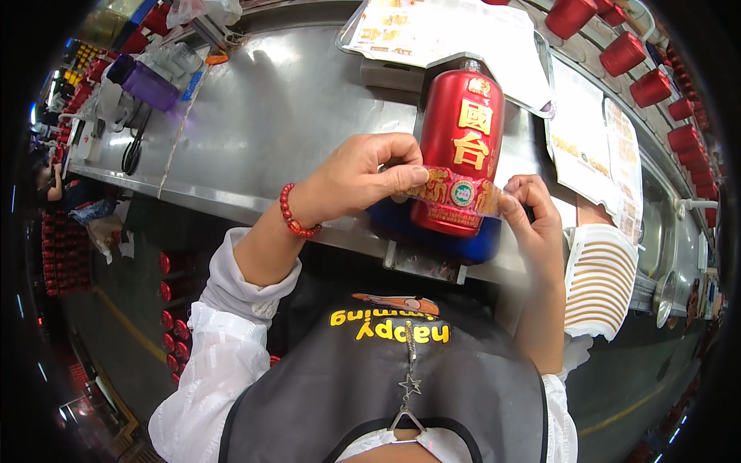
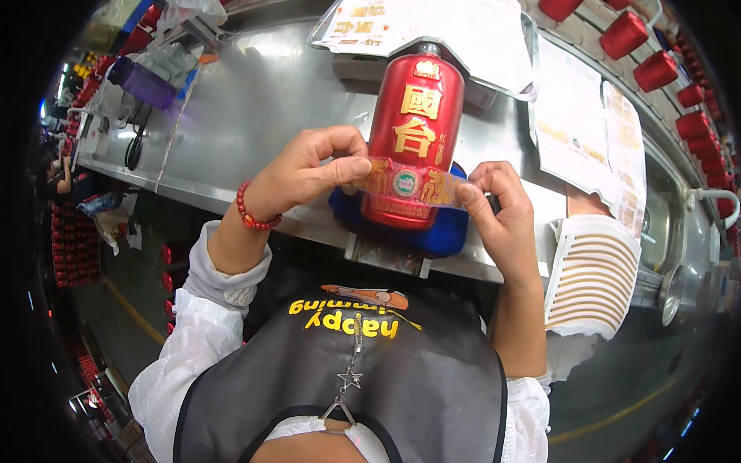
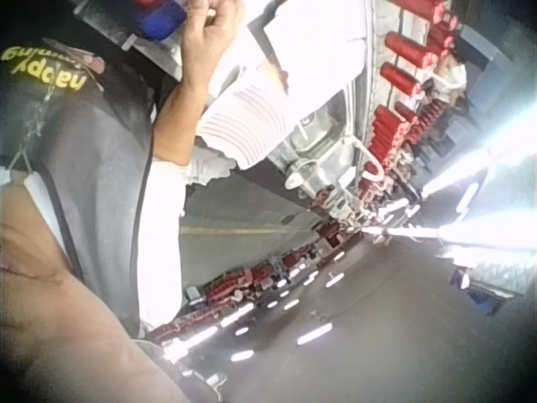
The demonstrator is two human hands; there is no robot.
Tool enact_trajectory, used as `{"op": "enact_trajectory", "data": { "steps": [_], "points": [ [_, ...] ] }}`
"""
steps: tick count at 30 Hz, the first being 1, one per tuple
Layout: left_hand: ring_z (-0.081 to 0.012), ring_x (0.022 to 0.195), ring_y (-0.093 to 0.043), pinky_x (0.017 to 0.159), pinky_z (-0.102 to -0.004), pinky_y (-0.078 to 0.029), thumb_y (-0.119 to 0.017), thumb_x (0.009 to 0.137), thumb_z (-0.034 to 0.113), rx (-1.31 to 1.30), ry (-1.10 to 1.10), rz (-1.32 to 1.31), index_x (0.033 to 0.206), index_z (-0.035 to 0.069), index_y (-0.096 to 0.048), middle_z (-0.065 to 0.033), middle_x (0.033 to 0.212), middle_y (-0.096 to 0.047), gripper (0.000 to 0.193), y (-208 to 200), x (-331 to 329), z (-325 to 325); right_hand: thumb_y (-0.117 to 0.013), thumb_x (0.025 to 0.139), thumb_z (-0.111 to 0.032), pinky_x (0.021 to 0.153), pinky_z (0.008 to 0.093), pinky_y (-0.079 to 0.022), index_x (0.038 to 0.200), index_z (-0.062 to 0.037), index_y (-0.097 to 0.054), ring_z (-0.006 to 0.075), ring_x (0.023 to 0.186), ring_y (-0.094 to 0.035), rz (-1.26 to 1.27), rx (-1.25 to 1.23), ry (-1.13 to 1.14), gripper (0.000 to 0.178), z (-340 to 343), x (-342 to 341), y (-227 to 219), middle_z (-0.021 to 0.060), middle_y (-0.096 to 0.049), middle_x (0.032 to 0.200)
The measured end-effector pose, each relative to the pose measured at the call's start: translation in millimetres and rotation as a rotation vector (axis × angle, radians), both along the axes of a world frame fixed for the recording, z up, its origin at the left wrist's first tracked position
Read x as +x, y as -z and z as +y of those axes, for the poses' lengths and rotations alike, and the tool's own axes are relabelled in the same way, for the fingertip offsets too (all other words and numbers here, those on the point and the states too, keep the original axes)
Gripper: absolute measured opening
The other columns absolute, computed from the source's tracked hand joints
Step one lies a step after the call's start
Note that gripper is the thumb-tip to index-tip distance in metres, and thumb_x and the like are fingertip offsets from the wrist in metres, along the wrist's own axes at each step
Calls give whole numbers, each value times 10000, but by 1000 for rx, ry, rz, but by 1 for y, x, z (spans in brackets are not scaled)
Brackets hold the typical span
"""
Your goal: The person applies gold labels to red cylindrical containers, using a small wooden stick to smooth the label and a green sponge to wipe the surface. The person handles multiple containers one at a time, placing finished units aside.
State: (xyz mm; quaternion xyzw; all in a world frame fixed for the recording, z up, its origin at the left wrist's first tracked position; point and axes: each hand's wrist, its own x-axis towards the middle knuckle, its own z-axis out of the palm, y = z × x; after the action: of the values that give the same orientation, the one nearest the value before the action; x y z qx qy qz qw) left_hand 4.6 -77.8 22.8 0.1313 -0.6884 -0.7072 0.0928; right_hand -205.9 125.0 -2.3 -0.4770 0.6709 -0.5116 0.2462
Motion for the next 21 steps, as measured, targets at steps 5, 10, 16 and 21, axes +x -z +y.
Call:
{"op": "enact_trajectory", "data": {
  "steps": [5, 10, 16, 21],
  "points": [
    [-64, 718, -549, 656, -243, -476, -641, 996, 199, -30, 4, -1, 896, 19, -585, 4, 796, -603, 213, 2, 0, 1, -697, 952, -187, 788, 262, -449, 811, -1, -568, 157, 875, -545, 18, 1, 1, 267, 2, 1, -1, 77, -569, 952],
    [-109, 857, -574, 796, -285, -479, -645, 987, 243, -223, -12, -31, 961, 16, -593, -40, 920, -623, 234, -3, 3, -1, -691, 949, -165, 791, 264, -448, 808, 3, -563, 161, 872, -544, 34, -2, 10, 254, 1, 1, 2, 79, -571, 951],
    [-310, 1297, -412, 1122, -428, -308, -622, 938, 557, -574, -372, 99, 1347, 23, -490, -167, 1334, -536, 686, 17, 5, 18, -651, 949, -107, 861, 307, -471, 1007, 13, -618, 205, 952, -577, 213, -26, 197, 137, 2, -5, 8, 97, -574, 998],
    [-349, 1375, -365, 1170, -458, -257, -663, 877, 632, -447, -329, 186, 1491, 5, -302, -214, 1465, -391, 950, 41, -5, 36, -729, 934, -253, 999, 321, -411, 1188, 10, -531, 181, 1083, -515, -178, -3, -67, 416, -2, 23, -20, 86, -542, 1131]
  ]
}}
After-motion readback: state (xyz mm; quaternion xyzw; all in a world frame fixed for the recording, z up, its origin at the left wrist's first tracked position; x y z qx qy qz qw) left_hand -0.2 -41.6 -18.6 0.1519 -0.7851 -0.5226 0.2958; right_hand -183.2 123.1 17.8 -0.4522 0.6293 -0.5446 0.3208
